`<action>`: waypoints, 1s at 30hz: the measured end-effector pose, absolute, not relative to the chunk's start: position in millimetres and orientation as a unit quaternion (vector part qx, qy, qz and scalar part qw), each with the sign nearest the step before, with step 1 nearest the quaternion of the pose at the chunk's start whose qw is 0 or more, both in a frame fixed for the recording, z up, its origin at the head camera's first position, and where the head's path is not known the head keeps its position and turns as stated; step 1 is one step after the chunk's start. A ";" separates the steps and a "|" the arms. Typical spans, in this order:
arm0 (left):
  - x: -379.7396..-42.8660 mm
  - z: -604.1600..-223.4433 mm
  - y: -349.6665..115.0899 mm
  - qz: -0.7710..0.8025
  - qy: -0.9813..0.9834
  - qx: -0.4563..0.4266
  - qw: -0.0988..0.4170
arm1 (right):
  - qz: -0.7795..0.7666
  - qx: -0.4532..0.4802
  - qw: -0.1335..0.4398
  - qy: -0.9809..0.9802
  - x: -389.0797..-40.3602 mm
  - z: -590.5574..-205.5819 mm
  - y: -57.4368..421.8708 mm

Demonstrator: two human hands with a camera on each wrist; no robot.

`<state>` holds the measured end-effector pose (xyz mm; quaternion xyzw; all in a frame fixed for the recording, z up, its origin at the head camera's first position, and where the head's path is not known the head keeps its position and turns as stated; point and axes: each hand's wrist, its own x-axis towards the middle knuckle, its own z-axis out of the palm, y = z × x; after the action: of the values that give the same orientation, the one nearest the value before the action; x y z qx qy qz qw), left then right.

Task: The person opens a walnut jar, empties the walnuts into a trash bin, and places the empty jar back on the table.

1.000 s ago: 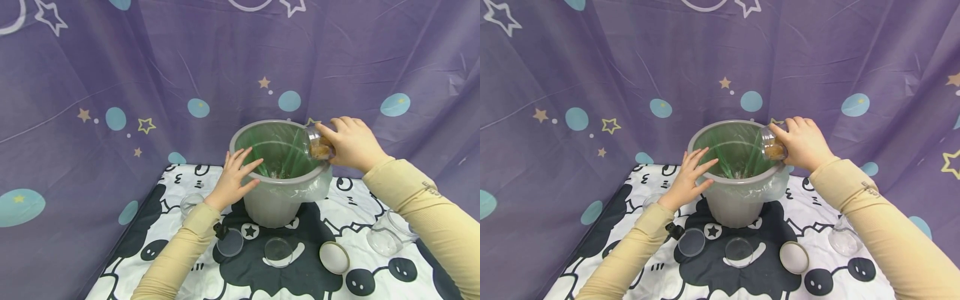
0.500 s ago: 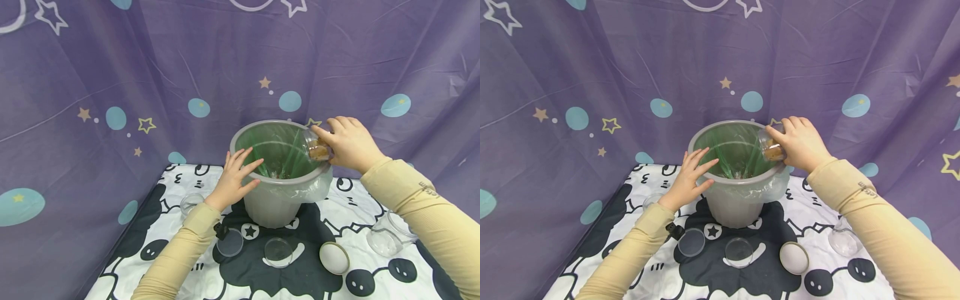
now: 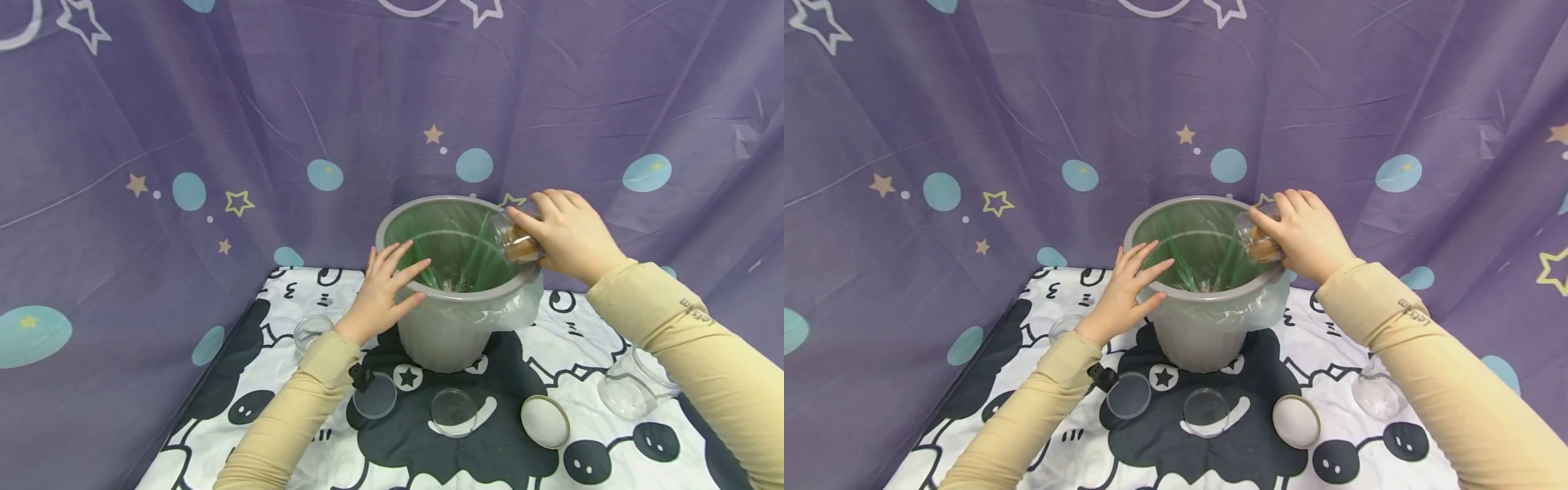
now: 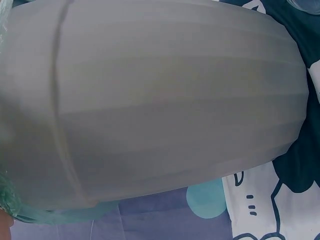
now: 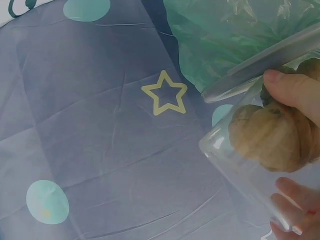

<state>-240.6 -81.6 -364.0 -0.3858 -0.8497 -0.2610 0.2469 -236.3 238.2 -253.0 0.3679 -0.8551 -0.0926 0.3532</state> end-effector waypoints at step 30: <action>-242.1 -365.8 -83.1 -0.263 -0.844 -0.389 0.260 | -0.096 0.370 0.388 -0.839 -234.8 -259.3 228.4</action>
<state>-242.1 -83.1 -365.8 -0.3886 -0.8440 -0.2625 0.2603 -234.8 228.4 -259.3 0.3700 -0.8387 -0.0961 0.3879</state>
